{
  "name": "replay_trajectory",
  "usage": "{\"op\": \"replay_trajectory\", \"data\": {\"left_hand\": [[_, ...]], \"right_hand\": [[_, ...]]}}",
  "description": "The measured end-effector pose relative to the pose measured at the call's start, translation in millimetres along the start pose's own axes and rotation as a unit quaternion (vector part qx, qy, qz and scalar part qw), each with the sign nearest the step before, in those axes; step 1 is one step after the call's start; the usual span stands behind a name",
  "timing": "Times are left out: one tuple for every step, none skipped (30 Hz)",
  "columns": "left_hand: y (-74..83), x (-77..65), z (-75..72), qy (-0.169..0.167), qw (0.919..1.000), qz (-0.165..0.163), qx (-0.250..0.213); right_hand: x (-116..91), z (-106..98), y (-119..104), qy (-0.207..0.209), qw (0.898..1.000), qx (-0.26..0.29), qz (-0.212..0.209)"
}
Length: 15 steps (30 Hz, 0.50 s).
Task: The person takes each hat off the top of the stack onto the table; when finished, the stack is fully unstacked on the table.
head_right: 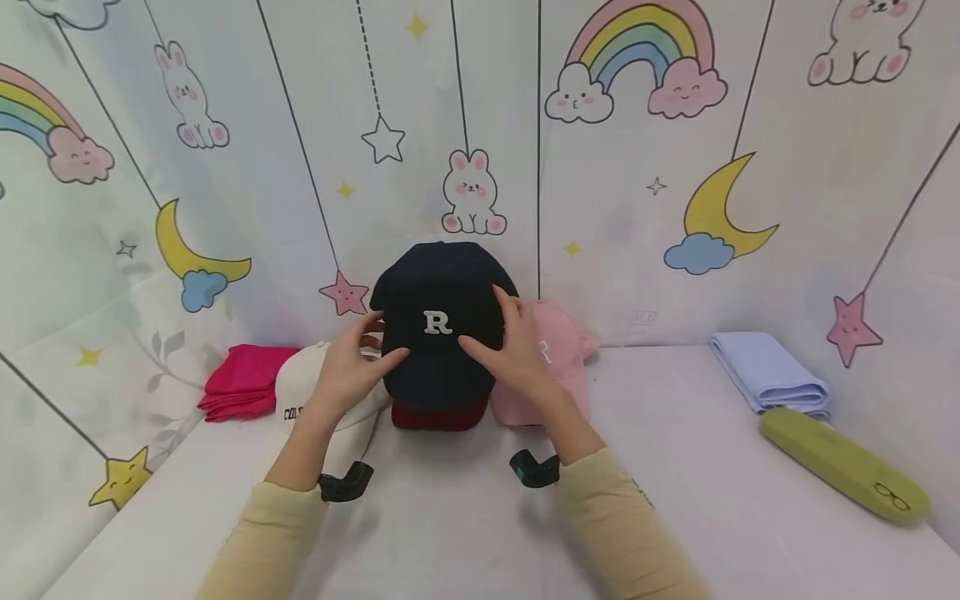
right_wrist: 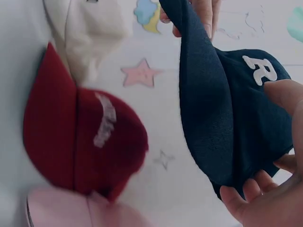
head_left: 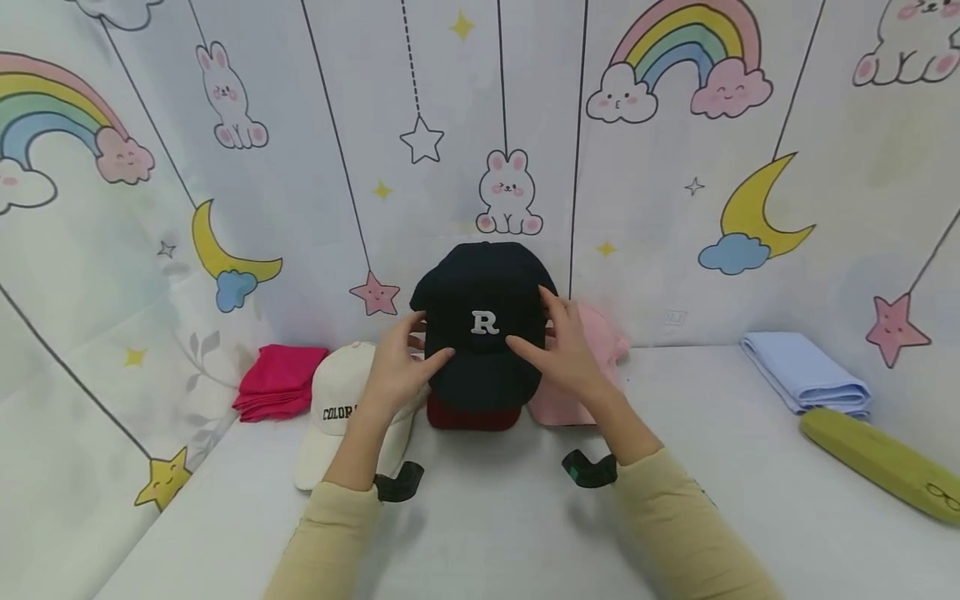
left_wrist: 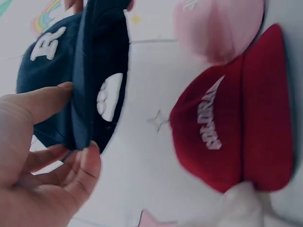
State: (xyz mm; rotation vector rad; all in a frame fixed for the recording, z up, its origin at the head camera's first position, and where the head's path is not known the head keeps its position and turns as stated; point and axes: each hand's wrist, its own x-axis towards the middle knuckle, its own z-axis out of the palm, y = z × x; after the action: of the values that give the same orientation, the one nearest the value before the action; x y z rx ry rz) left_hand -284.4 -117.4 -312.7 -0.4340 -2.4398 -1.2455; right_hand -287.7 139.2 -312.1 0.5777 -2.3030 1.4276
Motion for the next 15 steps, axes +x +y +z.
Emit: {"op": "replay_trajectory", "data": {"left_hand": [[1.2, 1.1, 5.1, 0.0, 0.9999, 0.009, -0.006], [2.7, 2.0, 10.1, 0.0, 0.9998, 0.015, -0.012], [4.4, 3.2, 15.2, -0.001, 0.9997, 0.02, -0.015], [6.7, 4.3, 20.1, 0.0, 0.9996, 0.024, -0.017], [9.3, 5.6, 25.0, 0.0, 0.9994, 0.029, -0.016], [11.9, 7.0, 30.0, 0.001, 0.9994, 0.032, -0.014], [14.9, 8.3, 34.9, 0.001, 0.9993, 0.036, -0.011], [18.2, 9.6, 39.9, 0.001, 0.9992, 0.039, -0.009], [21.5, 10.9, 45.0, 0.001, 0.9991, 0.042, -0.008], [25.0, 12.1, 50.1, 0.003, 0.9989, 0.047, -0.008], [28.2, 13.5, 55.6, 0.003, 0.9986, 0.052, -0.008], [31.4, 14.8, 61.1, 0.003, 0.9984, 0.054, -0.011], [34.8, 15.9, 66.6, 0.003, 0.9982, 0.058, -0.015], [37.6, 17.3, 72.6, 0.002, 0.998, 0.06, -0.019], [40.4, 18.9, 78.9, 0.002, 0.9977, 0.064, -0.024]], "right_hand": [[-1.4, -5.8, 1.6, 0.0, 1.0, -0.005, 0.002], [-2.5, -11.4, 3.5, 0.0, 1.0, -0.01, 0.005], [-3.7, -16.8, 4.8, -0.001, 1.0, -0.014, 0.007], [-4.8, -21.9, 5.9, -0.002, 1.0, -0.015, 0.009], [-5.9, -27.0, 7.1, -0.003, 1.0, -0.019, 0.011], [-6.7, -32.1, 8.5, -0.003, 1.0, -0.021, 0.013], [-7.5, -37.1, 9.8, -0.001, 1.0, -0.025, 0.014], [-8.3, -42.2, 11.2, 0.001, 0.999, -0.03, 0.015], [-9.4, -47.6, 12.3, 0.003, 0.999, -0.035, 0.018], [-10.4, -53.0, 13.5, 0.006, 0.999, -0.038, 0.019], [-11.6, -58.6, 14.7, 0.009, 0.999, -0.044, 0.022], [-12.8, -64.1, 15.9, 0.013, 0.998, -0.048, 0.023], [-14.2, -69.5, 17.5, 0.018, 0.998, -0.054, 0.025], [-15.6, -74.9, 18.6, 0.023, 0.998, -0.057, 0.028], [-16.9, -80.5, 19.5, 0.027, 0.997, -0.06, 0.03]]}}
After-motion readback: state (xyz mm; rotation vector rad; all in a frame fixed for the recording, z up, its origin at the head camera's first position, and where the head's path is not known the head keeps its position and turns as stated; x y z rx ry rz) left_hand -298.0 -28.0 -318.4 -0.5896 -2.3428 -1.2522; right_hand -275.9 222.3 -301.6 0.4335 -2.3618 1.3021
